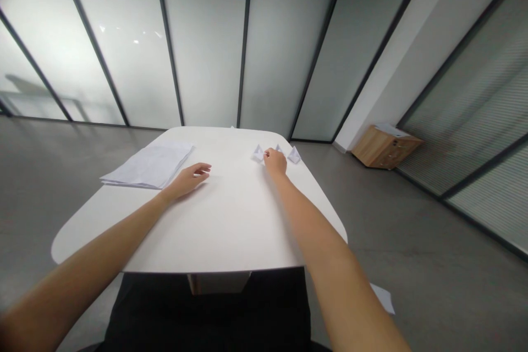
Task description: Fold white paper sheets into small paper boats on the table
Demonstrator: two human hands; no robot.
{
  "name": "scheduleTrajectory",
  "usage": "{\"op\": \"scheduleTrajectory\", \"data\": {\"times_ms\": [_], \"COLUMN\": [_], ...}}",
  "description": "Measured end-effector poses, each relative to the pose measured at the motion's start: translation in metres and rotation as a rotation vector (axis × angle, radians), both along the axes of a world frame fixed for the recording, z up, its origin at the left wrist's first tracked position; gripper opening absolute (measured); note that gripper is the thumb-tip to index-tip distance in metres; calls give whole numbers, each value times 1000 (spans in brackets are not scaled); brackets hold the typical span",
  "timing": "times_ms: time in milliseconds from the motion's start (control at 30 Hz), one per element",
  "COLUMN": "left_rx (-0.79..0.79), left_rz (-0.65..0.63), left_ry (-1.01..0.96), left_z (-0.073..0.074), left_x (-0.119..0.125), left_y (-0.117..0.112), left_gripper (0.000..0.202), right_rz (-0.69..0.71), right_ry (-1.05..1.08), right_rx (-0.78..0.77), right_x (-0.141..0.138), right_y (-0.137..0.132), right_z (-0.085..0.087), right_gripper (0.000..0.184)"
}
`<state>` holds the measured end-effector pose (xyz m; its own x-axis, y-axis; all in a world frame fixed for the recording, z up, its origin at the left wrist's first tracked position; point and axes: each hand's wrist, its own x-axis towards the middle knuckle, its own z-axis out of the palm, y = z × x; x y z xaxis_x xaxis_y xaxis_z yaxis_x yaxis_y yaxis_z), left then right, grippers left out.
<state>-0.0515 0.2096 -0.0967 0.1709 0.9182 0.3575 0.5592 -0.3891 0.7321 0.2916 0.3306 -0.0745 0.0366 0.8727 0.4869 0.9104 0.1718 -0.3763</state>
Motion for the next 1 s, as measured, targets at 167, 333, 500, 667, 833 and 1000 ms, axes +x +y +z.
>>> {"op": "scheduleTrajectory", "data": {"times_ms": [167, 333, 500, 667, 833, 1000], "left_rx": [-5, -6, -10, 8, 103, 151], "left_rz": [-5, 1, -3, -23, -15, 333], "left_ry": [32, 45, 66, 99, 273, 630], "left_z": [0, 2, 5, 0, 11, 25], "left_x": [0, 3, 2, 2, -10, -58], "left_y": [1, 1, 1, 2, 3, 1], "left_gripper": [37, 34, 34, 33, 32, 35], "right_rz": [-137, -203, -199, -164, -51, 115], "right_ry": [-92, -147, -185, -257, -346, -428], "right_rx": [-38, -63, -105, -83, -16, -100], "right_x": [4, 7, 10, 4, -7, -22], "right_y": [15, 24, 24, 8, -25, -65], "right_z": [0, -1, -1, 7, 16, 1], "right_gripper": [28, 30, 31, 40, 34, 28]}}
